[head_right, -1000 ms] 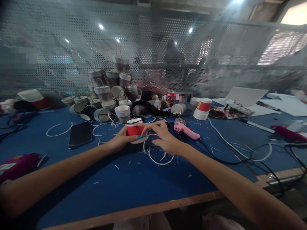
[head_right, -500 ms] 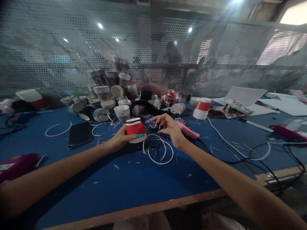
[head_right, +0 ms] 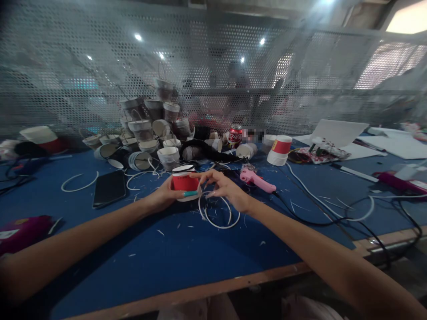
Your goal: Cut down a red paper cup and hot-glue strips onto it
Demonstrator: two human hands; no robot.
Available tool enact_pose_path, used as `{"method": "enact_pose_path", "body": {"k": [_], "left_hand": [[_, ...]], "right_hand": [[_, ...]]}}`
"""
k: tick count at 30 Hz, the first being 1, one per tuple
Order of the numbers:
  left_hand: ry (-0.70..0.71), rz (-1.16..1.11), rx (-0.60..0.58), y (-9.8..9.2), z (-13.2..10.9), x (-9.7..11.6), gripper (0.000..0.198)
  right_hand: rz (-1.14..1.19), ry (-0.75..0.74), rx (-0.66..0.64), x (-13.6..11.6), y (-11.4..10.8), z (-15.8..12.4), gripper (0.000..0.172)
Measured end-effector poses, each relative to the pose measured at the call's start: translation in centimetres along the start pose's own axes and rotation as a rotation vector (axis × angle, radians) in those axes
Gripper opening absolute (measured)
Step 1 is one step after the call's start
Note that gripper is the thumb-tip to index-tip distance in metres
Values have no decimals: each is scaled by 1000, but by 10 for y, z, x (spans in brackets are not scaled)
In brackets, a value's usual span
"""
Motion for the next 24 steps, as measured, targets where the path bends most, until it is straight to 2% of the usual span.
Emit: {"method": "enact_pose_path", "body": {"k": [6,13,24], "left_hand": [[-42,-33,-73,-3,-2,-1,63],[-55,-56,-93,-3,-4,-1,61],[-53,-154,-115,0,-1,5,63]], "right_hand": [[193,-86,16,5,-6,1,23],[102,-83,56,6,-11,1,24],[124,-94,110,8,-17,2,23]]}}
Point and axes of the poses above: each hand's wrist, its own z-axis towards the middle knuckle, its own y-axis out of the palm, x = y × z, the point moved 1 cm from there along z, towards the middle knuckle, and after that the axes turned 14 degrees about -x, right-handed, at the moved point
